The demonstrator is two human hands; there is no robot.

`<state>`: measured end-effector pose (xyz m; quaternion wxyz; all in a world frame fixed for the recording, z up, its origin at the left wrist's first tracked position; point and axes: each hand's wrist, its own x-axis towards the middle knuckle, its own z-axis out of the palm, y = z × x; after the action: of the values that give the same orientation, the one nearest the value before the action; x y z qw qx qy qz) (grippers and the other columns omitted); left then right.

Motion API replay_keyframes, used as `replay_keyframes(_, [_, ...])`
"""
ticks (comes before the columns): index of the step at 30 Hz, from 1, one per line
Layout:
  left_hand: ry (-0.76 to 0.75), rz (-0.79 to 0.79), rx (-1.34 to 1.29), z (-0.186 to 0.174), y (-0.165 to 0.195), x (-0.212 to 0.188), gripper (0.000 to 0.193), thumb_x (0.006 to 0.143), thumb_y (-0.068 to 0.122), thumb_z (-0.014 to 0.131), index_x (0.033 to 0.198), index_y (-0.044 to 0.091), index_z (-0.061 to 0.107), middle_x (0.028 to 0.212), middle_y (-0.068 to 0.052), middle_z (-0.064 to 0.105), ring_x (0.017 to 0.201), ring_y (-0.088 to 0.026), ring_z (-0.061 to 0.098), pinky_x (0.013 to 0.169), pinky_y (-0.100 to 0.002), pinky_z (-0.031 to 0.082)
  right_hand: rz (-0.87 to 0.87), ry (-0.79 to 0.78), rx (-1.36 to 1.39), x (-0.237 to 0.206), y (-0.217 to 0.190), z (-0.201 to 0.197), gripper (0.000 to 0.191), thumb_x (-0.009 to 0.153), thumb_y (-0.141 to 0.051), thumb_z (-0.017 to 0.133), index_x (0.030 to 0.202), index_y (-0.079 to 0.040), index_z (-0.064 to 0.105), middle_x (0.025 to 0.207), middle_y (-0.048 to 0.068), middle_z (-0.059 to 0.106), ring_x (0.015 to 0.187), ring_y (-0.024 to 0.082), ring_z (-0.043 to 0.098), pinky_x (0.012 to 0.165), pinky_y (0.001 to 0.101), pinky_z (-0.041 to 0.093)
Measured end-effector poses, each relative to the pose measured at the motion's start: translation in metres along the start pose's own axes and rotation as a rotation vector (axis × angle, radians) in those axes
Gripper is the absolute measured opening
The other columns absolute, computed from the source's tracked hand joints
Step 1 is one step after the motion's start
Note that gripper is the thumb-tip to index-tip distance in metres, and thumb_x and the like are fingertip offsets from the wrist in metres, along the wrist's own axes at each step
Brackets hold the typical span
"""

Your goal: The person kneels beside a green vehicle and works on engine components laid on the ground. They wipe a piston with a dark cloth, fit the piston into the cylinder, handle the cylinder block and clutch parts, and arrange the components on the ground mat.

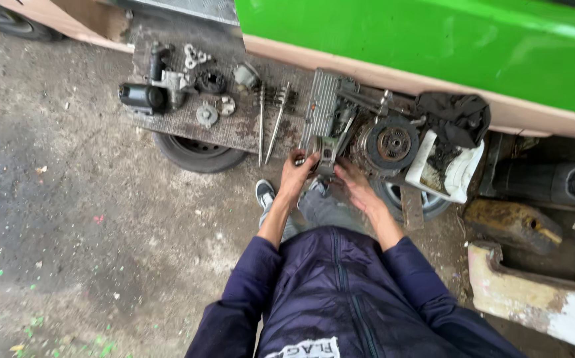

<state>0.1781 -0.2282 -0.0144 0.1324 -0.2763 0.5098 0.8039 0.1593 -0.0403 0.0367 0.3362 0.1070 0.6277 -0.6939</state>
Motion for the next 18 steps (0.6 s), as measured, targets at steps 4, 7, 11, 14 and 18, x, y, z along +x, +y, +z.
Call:
replay_keyframes(4, [-0.038,0.013,0.023,-0.003,0.002,0.003,0.076,0.080,0.043,0.081,0.130,-0.008,0.055,0.119,-0.016,0.064,0.101,-0.021,0.070,0.081,-0.032,0.062,-0.003,0.016,0.029,0.003,-0.004,0.005,0.092,0.087,-0.050,0.073,0.153,0.001,0.036,0.147,0.016,0.052,0.136,0.029,0.053,0.109,0.0460,0.048])
replay_keyframes(7, [-0.062,0.011,0.066,-0.005,0.007,0.006,0.079,0.079,0.046,0.082,0.131,-0.008,0.056,0.120,-0.018,0.065,0.103,-0.023,0.069,0.085,-0.031,0.060,-0.009,0.020,0.038,0.005,-0.008,0.009,0.092,0.087,-0.051,0.073,0.153,0.001,0.037,0.148,0.015,0.051,0.137,0.027,0.052,0.108,0.0452,0.050])
replay_keyframes(11, [-0.094,-0.022,0.130,-0.005,0.014,0.012,0.082,0.078,0.051,0.080,0.131,-0.006,0.056,0.122,-0.015,0.064,0.108,-0.022,0.067,0.087,-0.032,0.059,-0.015,0.057,-0.009,0.009,-0.011,0.008,0.090,0.086,-0.050,0.076,0.151,0.002,0.041,0.145,0.016,0.053,0.131,0.027,0.054,0.103,0.0436,0.050])
replay_keyframes(14, [-0.130,-0.041,0.157,-0.002,0.018,0.018,0.084,0.078,0.056,0.077,0.132,-0.005,0.058,0.123,-0.014,0.065,0.109,-0.022,0.066,0.087,-0.033,0.057,0.008,0.108,-0.062,0.013,-0.011,0.004,0.087,0.085,-0.049,0.076,0.149,0.001,0.046,0.145,0.013,0.056,0.129,0.024,0.056,0.100,0.0400,0.050])
replay_keyframes(18, [-0.224,-0.117,0.128,0.003,0.023,0.030,0.087,0.079,0.061,0.072,0.138,-0.002,0.058,0.132,-0.012,0.063,0.119,-0.020,0.060,0.093,-0.034,0.054,-0.082,0.189,-0.148,0.025,-0.009,-0.002,0.079,0.088,-0.046,0.076,0.146,0.002,0.054,0.142,0.014,0.062,0.129,0.022,0.057,0.103,0.0336,0.046])
